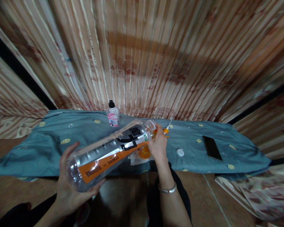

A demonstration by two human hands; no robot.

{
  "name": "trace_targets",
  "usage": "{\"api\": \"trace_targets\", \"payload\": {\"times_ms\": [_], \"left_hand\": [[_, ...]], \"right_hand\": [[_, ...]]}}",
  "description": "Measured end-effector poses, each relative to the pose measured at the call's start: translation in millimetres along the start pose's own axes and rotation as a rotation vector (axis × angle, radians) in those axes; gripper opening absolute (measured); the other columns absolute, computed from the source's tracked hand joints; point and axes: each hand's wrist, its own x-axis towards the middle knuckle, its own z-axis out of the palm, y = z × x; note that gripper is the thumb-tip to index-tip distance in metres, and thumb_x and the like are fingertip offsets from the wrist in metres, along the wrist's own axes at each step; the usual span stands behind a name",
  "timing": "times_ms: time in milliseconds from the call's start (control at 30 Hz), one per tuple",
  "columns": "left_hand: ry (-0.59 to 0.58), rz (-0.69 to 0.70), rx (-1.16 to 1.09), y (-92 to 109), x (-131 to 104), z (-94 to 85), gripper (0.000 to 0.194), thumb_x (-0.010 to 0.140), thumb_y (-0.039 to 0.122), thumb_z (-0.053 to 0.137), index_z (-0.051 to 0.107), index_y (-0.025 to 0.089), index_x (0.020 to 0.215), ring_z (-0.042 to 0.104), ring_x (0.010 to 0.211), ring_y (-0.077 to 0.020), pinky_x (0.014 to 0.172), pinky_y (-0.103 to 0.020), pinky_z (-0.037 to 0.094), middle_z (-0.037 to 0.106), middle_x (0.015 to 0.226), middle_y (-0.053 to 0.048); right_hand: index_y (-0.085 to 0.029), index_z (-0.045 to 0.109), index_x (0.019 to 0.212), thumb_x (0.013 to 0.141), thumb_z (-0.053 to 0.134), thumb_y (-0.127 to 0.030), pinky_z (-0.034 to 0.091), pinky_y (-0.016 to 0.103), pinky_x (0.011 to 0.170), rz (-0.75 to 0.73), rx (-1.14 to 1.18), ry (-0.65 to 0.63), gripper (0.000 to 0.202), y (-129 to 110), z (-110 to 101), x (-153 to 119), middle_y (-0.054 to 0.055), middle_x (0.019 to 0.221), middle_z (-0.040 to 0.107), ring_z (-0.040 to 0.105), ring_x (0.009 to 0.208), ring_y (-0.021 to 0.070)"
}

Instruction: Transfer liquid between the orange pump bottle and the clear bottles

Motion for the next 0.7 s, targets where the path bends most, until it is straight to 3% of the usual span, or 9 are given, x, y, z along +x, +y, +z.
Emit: {"api": "trace_targets", "payload": {"times_ms": [367,533,700], "left_hand": [[-0.016,-0.158,-0.062,8.4,-4.1,0.4,0.102,0.069,0.034,0.089,0.040,0.035,0.159,0.076,0.102,-0.0334,0.091,-0.053,0.070,0.069,0.131,-0.008],[0.007,-0.117,-0.075,5.8,-3.5,1.7,0.103,0.067,0.035,0.089,0.041,0.036,0.159,0.077,0.097,-0.0322,0.085,-0.051,0.072,0.069,0.129,-0.007],[-0.005,-0.118,-0.046,3.9,-4.5,0.7,0.101,0.071,0.036,0.085,0.038,0.038,0.161,0.077,0.100,-0.0320,0.089,-0.051,0.070,0.069,0.130,-0.006]], "right_hand": [[-0.017,0.067,0.128,0.093,0.053,-0.032,0.060,0.045,0.086,0.031,-0.033,-0.036,0.040,-3.0,-3.2,1.0,0.019,0.120,0.077,0.076,0.103,0.0364],[-0.018,0.066,0.130,0.093,0.055,-0.033,0.060,0.044,0.086,0.066,-0.027,-0.026,0.042,-5.5,-4.3,1.6,0.018,0.116,0.078,0.076,0.102,0.0363],[-0.018,0.066,0.128,0.094,0.054,-0.035,0.059,0.043,0.085,0.044,-0.040,-0.029,0.039,-4.6,-4.2,1.4,0.018,0.114,0.078,0.076,0.101,0.0348]]}}
